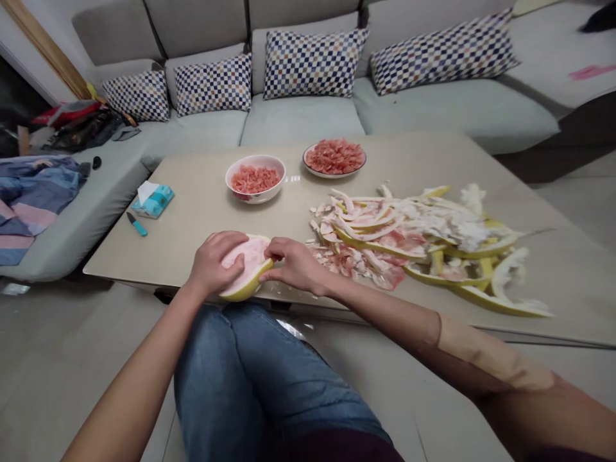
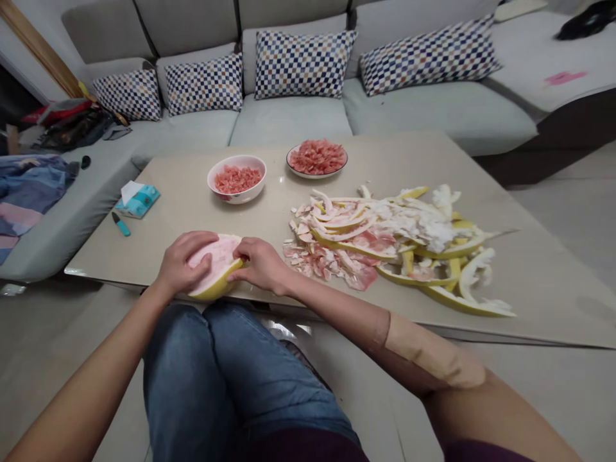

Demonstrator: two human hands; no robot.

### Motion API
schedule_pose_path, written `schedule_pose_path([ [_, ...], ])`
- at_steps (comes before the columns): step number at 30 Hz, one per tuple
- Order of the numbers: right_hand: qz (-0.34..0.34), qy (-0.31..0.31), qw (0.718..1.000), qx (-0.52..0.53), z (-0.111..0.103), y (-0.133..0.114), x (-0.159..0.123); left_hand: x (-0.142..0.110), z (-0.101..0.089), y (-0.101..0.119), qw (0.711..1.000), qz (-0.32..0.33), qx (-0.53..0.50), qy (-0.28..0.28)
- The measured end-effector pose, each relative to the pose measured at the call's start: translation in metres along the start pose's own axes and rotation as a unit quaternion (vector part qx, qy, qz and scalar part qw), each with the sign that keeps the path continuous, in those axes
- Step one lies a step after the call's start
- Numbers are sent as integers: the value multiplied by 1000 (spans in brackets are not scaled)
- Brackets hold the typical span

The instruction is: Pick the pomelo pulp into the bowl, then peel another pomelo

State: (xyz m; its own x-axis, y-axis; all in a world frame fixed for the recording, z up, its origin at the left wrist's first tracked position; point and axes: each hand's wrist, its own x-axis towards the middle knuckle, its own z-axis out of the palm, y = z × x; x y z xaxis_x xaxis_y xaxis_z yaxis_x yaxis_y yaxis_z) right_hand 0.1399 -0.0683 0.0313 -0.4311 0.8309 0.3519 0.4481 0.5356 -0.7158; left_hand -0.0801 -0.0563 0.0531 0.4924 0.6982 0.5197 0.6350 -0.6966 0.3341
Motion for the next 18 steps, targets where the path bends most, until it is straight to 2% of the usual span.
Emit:
schedule_pose_path([
  [7, -47, 12, 999, -10, 3, -1, -5, 0, 0, -2, 1000, -7, 0, 0],
  [12, -40, 46, 998, -25, 10, -4, -5, 0, 0, -3, 1000, -19, 0, 0],
  [18, -53, 8, 998, -42, 11, -11, -4, -1, 0, -4, 1000, -15, -5, 9],
])
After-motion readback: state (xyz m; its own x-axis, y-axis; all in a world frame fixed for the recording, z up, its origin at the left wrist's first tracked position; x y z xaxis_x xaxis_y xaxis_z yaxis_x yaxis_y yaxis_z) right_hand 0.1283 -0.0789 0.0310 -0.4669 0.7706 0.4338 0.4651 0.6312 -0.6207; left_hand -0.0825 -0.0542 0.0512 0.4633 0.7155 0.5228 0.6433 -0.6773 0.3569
